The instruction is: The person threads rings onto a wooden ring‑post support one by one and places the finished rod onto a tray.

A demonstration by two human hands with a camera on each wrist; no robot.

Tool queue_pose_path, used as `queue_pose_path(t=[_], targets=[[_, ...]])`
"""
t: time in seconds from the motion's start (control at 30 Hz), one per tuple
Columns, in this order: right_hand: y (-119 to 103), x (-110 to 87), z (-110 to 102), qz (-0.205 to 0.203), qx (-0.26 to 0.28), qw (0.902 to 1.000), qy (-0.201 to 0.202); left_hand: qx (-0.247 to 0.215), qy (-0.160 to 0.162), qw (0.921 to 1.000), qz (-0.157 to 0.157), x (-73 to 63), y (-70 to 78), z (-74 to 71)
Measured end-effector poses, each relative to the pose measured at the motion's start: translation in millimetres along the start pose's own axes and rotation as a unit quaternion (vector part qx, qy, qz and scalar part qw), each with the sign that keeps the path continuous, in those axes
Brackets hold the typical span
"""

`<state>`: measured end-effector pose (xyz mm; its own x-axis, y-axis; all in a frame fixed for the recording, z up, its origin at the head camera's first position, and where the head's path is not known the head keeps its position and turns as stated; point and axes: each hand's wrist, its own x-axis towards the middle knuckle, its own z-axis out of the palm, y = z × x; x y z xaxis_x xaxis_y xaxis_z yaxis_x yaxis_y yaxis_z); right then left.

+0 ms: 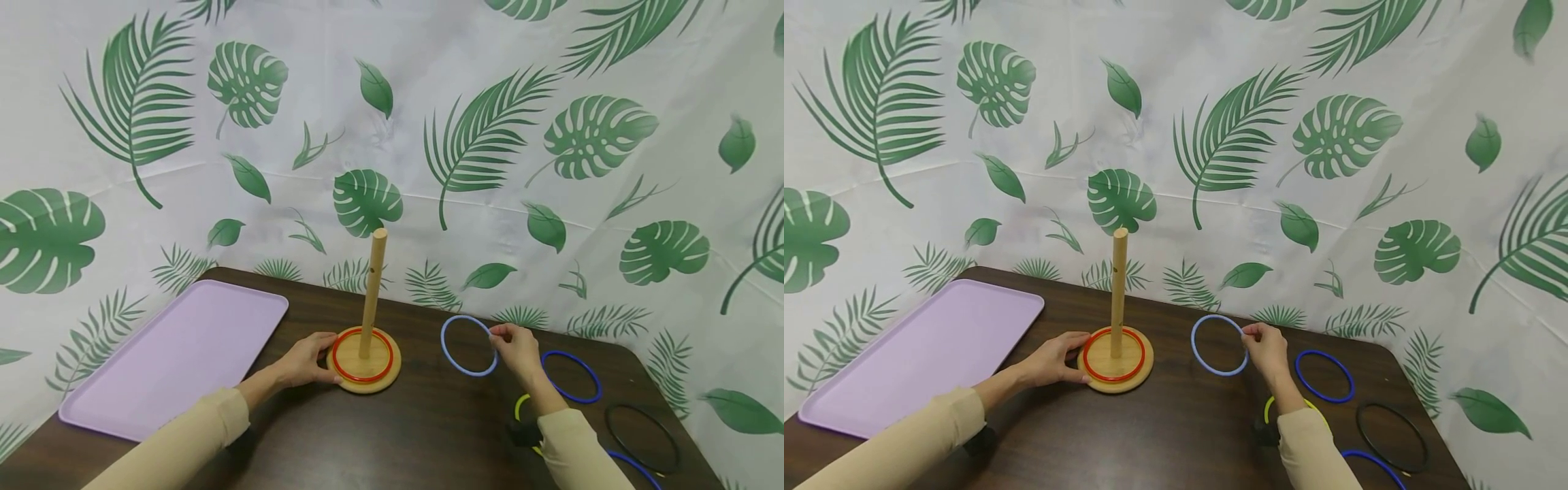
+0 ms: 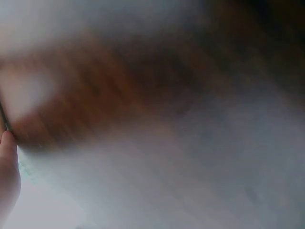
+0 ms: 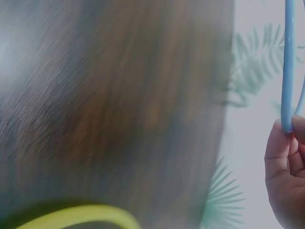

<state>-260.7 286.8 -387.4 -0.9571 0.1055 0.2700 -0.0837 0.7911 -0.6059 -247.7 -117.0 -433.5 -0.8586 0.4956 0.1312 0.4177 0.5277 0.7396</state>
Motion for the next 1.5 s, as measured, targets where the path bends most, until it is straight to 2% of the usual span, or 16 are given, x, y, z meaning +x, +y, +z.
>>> queue_pose_path(t=[0.13, 0.23, 0.43, 0.6, 1.03, 1.17, 1.4, 1.5], targets=[[-18, 4.5, -4, 0.019, 0.058, 0.9981, 0.002, -0.007, -0.001, 1.0000, -0.002, 0.0, 0.8, 0.0], [-32, 7.1, -7, 0.028, 0.119, 0.9925, -0.004, -0.006, -0.001, 1.0000, -0.002, 0.1, 1.2, 0.1], [-59, 13.0, -12, 0.029, 0.209, 0.9774, -0.005, 0.001, 0.001, 1.0000, -0.003, -0.6, 1.9, -0.3], [-87, 17.0, -20, 0.015, 0.283, 0.9591, -0.002, 0.001, 0.001, 1.0000, -0.005, -0.9, 2.8, -0.1], [-139, 21.5, -33, -0.023, 0.337, 0.9411, -0.004, 0.010, 0.003, 0.9998, -0.014, -1.5, 2.6, 0.0], [-152, 22.6, -33, -0.029, 0.361, 0.9320, -0.003, 0.006, 0.002, 0.9999, -0.010, -1.5, 2.2, 0.3], [-175, 27.0, -33, -0.044, 0.370, 0.9280, -0.005, 0.001, 0.003, 1.0000, -0.009, -1.3, 1.3, 1.2], [-186, 29.0, -31, -0.049, 0.383, 0.9225, -0.009, 0.007, 0.005, 0.9999, -0.011, -1.0, 1.3, 1.0]])
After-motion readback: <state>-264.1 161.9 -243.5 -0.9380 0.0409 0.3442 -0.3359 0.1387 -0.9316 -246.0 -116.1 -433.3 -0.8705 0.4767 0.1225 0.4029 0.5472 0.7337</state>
